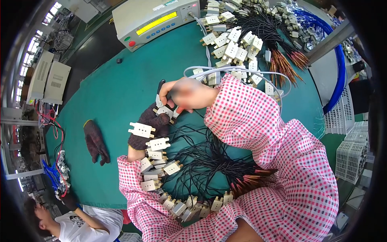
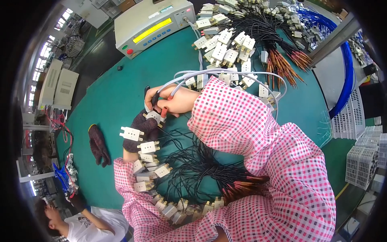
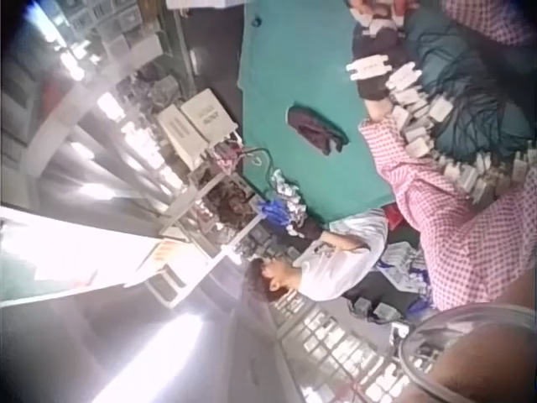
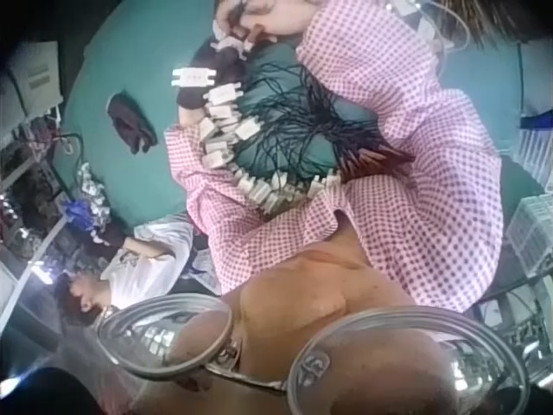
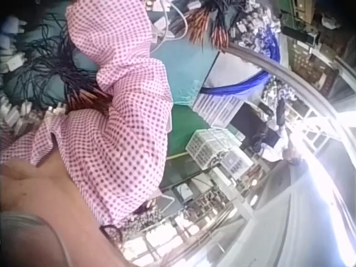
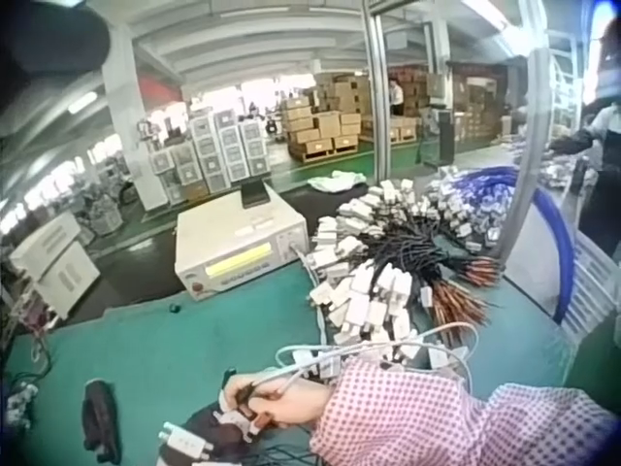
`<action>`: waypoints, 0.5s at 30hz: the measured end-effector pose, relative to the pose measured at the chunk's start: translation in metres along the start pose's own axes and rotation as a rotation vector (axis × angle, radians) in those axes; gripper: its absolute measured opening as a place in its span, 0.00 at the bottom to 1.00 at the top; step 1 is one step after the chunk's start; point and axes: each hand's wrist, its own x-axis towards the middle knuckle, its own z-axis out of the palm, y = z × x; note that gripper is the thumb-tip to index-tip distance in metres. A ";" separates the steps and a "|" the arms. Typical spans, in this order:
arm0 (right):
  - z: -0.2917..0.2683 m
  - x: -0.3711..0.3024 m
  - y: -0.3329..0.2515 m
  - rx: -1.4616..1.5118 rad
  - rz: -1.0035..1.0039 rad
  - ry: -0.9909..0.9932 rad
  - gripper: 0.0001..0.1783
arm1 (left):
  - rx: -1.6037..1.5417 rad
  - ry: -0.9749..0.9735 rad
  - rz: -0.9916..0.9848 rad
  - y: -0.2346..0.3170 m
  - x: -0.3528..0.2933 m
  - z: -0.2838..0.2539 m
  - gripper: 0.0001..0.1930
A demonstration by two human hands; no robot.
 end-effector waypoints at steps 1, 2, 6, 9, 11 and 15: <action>0.001 0.002 -0.001 -0.036 0.022 -0.025 0.16 | -0.034 -0.011 -0.011 -0.003 -0.002 -0.005 0.20; 0.001 0.005 0.005 -0.037 0.022 -0.026 0.16 | -0.034 -0.010 -0.011 -0.002 -0.004 -0.002 0.20; -0.008 0.005 0.020 -0.135 -0.269 0.015 0.16 | 0.017 0.010 0.008 0.008 0.001 0.012 0.21; 0.000 0.007 0.020 -0.032 -0.221 0.026 0.15 | 0.031 0.033 -0.016 0.009 -0.004 0.010 0.22; 0.009 0.009 0.019 0.056 -0.218 0.055 0.14 | 0.030 0.036 -0.004 0.009 -0.008 0.007 0.22; 0.011 0.007 0.018 0.171 -0.173 0.089 0.15 | -0.044 -0.019 -0.019 0.004 -0.002 0.003 0.22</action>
